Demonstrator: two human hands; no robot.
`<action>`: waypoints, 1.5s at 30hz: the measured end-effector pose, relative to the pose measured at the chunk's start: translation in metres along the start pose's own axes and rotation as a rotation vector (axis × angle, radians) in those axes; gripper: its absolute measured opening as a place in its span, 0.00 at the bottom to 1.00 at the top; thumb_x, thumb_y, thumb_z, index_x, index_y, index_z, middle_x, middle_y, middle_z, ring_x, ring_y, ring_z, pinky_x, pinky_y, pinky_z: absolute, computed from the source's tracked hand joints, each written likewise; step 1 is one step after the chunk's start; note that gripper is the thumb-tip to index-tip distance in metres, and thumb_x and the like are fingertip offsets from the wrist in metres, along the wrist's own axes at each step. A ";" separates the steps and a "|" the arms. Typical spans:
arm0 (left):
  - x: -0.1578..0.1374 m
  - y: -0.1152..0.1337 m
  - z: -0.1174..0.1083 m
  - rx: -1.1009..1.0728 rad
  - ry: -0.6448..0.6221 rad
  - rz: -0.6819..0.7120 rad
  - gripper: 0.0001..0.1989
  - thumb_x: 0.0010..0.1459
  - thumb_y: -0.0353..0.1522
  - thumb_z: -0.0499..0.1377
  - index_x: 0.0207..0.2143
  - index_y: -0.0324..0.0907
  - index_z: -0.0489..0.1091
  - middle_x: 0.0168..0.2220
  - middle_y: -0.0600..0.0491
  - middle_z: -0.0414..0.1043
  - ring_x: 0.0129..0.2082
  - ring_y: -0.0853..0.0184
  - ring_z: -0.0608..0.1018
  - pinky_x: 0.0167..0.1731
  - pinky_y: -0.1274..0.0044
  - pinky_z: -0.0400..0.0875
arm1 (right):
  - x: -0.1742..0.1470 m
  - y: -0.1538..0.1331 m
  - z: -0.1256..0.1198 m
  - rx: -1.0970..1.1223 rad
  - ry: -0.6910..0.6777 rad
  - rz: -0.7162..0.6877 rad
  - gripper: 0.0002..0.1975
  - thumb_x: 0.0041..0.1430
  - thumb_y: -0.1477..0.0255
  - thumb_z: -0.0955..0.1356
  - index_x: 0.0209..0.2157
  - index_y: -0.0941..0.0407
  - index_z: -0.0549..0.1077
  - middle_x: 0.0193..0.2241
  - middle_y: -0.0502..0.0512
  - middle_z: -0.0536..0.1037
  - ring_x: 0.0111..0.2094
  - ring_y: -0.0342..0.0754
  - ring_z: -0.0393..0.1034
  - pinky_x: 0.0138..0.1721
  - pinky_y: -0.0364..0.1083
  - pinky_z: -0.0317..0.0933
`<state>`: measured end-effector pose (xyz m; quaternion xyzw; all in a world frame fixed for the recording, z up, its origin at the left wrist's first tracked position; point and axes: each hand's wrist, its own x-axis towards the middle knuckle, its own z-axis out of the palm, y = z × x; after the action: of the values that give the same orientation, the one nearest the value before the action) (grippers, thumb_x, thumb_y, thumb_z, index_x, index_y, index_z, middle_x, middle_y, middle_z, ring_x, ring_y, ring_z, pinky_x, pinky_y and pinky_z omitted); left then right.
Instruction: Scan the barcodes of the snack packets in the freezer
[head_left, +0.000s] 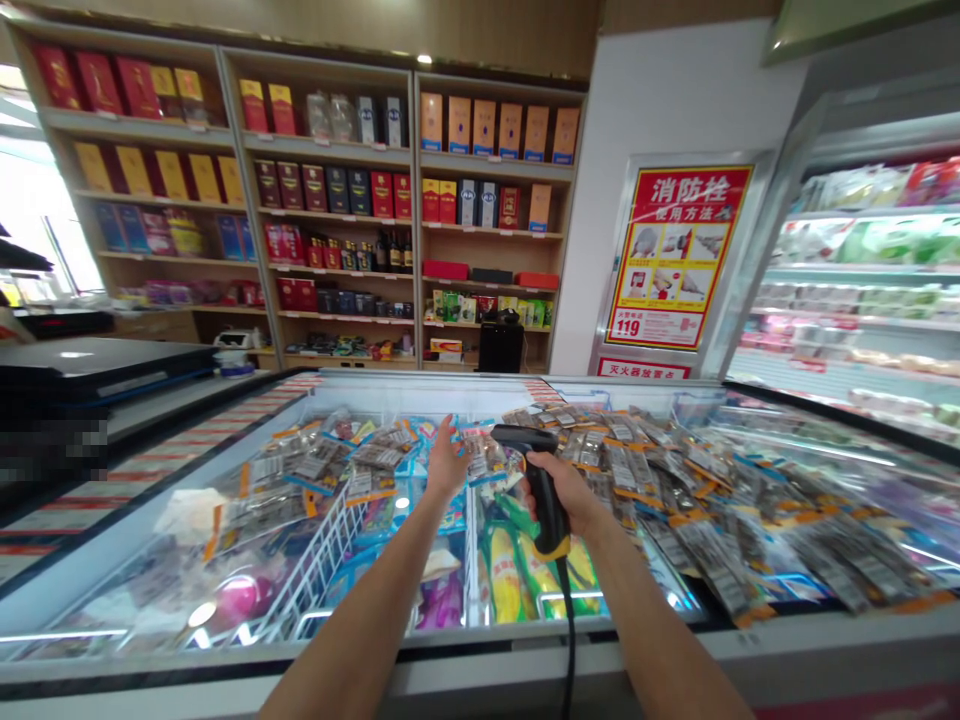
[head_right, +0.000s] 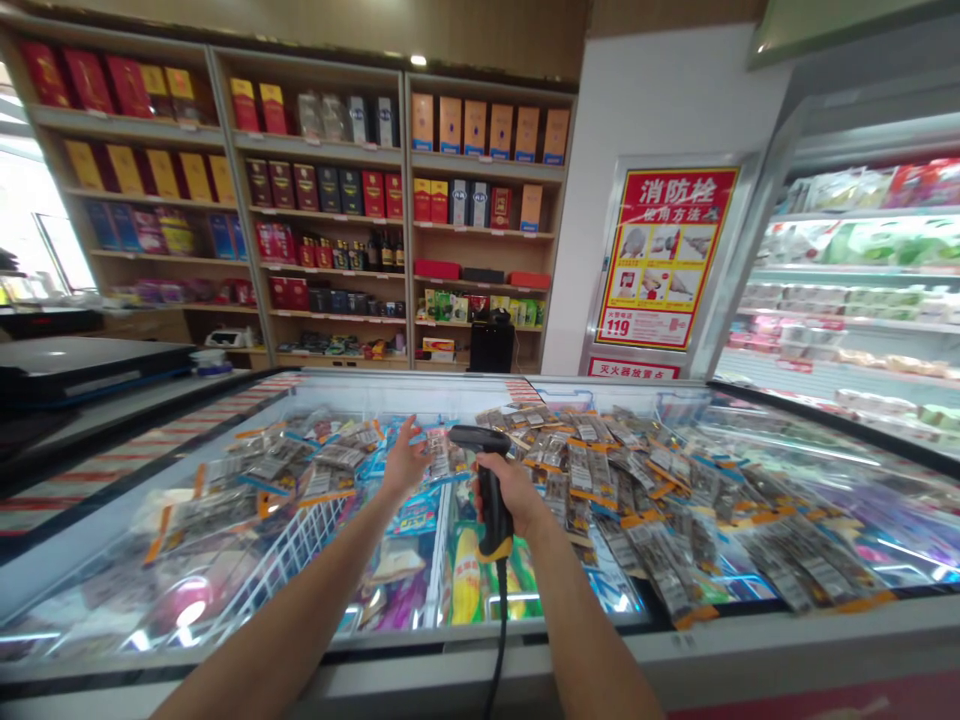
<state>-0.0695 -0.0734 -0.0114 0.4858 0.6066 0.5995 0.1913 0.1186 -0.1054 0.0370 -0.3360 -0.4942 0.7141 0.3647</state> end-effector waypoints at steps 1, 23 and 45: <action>0.000 0.001 -0.002 -0.005 0.002 0.003 0.39 0.40 0.20 0.55 0.55 0.46 0.47 0.51 0.47 0.59 0.39 0.67 0.73 0.29 0.79 0.69 | 0.000 0.000 0.000 0.002 -0.002 -0.001 0.11 0.47 0.64 0.62 0.23 0.58 0.63 0.14 0.47 0.67 0.12 0.39 0.59 0.11 0.40 0.57; 0.003 0.003 -0.013 0.125 0.107 0.037 0.38 0.41 0.20 0.54 0.56 0.44 0.48 0.51 0.45 0.60 0.42 0.65 0.72 0.34 0.76 0.69 | -0.009 0.000 0.016 -0.059 0.005 -0.066 0.10 0.45 0.65 0.64 0.25 0.58 0.65 0.13 0.46 0.67 0.12 0.39 0.58 0.10 0.39 0.55; -0.014 0.001 -0.090 0.874 0.107 0.187 0.22 0.50 0.27 0.50 0.50 0.39 0.60 0.58 0.43 0.47 0.58 0.55 0.49 0.52 0.60 0.43 | 0.001 0.005 0.019 0.024 0.051 -0.029 0.10 0.47 0.65 0.63 0.25 0.58 0.65 0.13 0.46 0.66 0.12 0.39 0.59 0.10 0.39 0.56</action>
<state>-0.1359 -0.1338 0.0036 0.5420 0.7655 0.3261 -0.1183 0.1010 -0.1150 0.0374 -0.3422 -0.4810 0.7059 0.3915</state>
